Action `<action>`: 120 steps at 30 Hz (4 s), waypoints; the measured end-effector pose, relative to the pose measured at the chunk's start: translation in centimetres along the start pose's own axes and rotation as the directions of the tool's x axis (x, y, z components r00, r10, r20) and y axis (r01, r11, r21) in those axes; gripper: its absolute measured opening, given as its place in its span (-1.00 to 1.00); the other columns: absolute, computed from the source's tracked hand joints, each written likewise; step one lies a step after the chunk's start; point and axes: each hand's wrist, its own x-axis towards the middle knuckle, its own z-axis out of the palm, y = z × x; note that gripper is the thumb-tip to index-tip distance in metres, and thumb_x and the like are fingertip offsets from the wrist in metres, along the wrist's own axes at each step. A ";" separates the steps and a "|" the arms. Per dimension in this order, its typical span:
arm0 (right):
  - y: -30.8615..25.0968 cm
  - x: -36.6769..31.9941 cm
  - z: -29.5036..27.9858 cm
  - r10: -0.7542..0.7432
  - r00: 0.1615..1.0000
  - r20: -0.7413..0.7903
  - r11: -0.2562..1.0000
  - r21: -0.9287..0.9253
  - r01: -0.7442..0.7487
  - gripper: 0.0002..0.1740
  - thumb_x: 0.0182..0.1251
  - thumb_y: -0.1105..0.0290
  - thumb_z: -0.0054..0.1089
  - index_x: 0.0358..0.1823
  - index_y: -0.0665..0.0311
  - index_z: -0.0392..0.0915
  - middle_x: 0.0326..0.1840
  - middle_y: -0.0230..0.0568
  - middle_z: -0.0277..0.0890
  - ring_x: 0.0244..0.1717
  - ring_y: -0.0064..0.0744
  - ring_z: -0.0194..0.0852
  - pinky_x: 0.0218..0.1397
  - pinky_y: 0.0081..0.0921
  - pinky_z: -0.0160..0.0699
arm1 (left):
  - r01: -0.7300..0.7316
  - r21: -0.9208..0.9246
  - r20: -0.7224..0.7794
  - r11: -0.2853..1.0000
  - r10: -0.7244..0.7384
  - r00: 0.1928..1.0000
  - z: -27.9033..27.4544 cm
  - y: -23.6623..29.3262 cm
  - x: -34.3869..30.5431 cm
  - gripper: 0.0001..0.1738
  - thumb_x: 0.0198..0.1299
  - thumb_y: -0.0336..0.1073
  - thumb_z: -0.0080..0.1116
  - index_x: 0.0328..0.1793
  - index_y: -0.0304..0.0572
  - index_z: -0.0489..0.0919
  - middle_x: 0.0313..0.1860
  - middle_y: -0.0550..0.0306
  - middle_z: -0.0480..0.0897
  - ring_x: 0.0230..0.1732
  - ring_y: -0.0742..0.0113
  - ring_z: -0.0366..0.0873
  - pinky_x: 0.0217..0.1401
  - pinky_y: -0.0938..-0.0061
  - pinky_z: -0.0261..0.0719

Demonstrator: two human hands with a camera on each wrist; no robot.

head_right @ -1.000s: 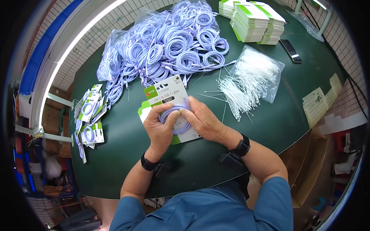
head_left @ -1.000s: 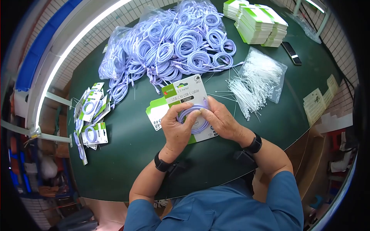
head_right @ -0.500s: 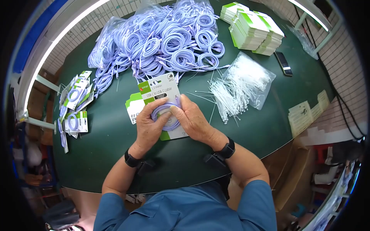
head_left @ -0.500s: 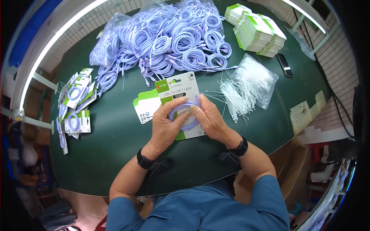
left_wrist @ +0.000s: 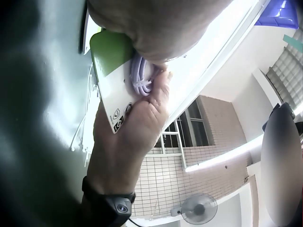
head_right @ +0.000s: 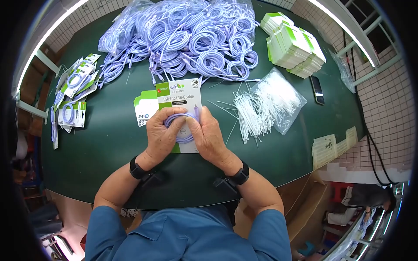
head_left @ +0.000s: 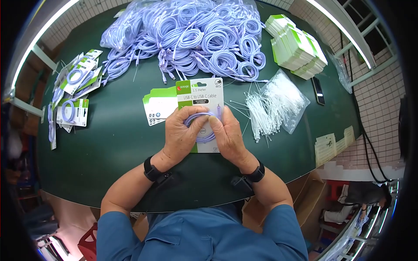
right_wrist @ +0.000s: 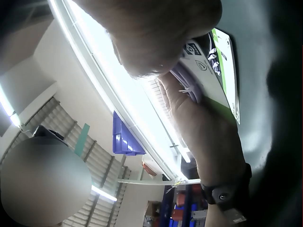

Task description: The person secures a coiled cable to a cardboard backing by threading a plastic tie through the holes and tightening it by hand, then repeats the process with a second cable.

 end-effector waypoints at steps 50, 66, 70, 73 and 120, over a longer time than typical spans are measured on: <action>-0.7 0.7 -1.3 0.000 0.962 -0.275 0.877 0.463 0.132 -0.66 0.71 0.28 0.22 0.26 0.37 0.47 0.17 -0.22 0.68 0.10 -0.54 0.65 0.16 -0.48 0.67 | 0.063 -0.446 -0.100 0.893 -0.120 0.988 0.9 4.0 -0.2 -0.52 0.21 -0.45 0.56 0.23 -0.38 0.64 0.06 0.05 0.77 -0.02 0.30 0.74 0.06 0.39 0.76; -4.6 1.5 -6.2 -0.416 0.892 -0.178 0.897 -0.243 0.370 -0.41 0.43 0.42 0.39 0.43 0.40 0.43 0.25 -0.15 0.64 0.26 -0.31 0.59 0.35 -0.33 0.56 | -0.021 0.185 0.156 0.983 -0.008 0.988 -5.5 8.1 1.9 -0.25 0.04 -0.50 0.60 0.45 -0.12 0.66 0.04 0.01 0.84 -0.05 0.32 0.84 0.03 0.39 0.77; -4.4 1.0 -3.5 -0.331 0.933 0.139 0.888 -0.289 0.358 -0.51 0.29 0.45 0.56 0.23 0.30 0.62 0.02 -0.17 0.73 -0.01 -0.35 0.71 0.04 -0.37 0.67 | -0.206 0.243 0.274 0.948 0.136 0.952 -5.1 7.9 1.7 -0.20 0.04 -0.49 0.61 0.49 -0.13 0.61 -0.03 -0.01 0.81 -0.07 0.29 0.82 -0.01 0.39 0.76; -3.1 0.7 -2.8 -0.263 0.935 0.238 0.901 -0.285 0.326 -0.57 0.26 0.49 0.57 0.15 0.30 0.67 -0.06 -0.17 0.75 -0.12 -0.37 0.74 -0.07 -0.41 0.67 | -0.357 0.284 0.204 0.890 0.308 0.929 -4.6 6.8 2.2 -0.15 0.01 -0.49 0.63 0.52 -0.16 0.58 -0.05 0.05 0.79 -0.07 0.35 0.77 0.00 0.41 0.74; 1.6 3.4 -7.0 0.048 0.979 -0.199 0.947 -0.303 -0.109 -0.87 0.41 0.52 0.40 -0.24 0.35 0.58 -0.34 -0.28 0.68 -0.38 -0.47 0.60 -0.25 -0.43 0.60 | -0.007 -0.215 -0.044 0.977 -0.003 0.999 -5.8 6.1 2.5 -0.78 0.44 -0.48 0.36 0.11 -0.40 0.59 0.04 -0.10 0.77 0.02 0.33 0.76 -0.06 0.43 0.87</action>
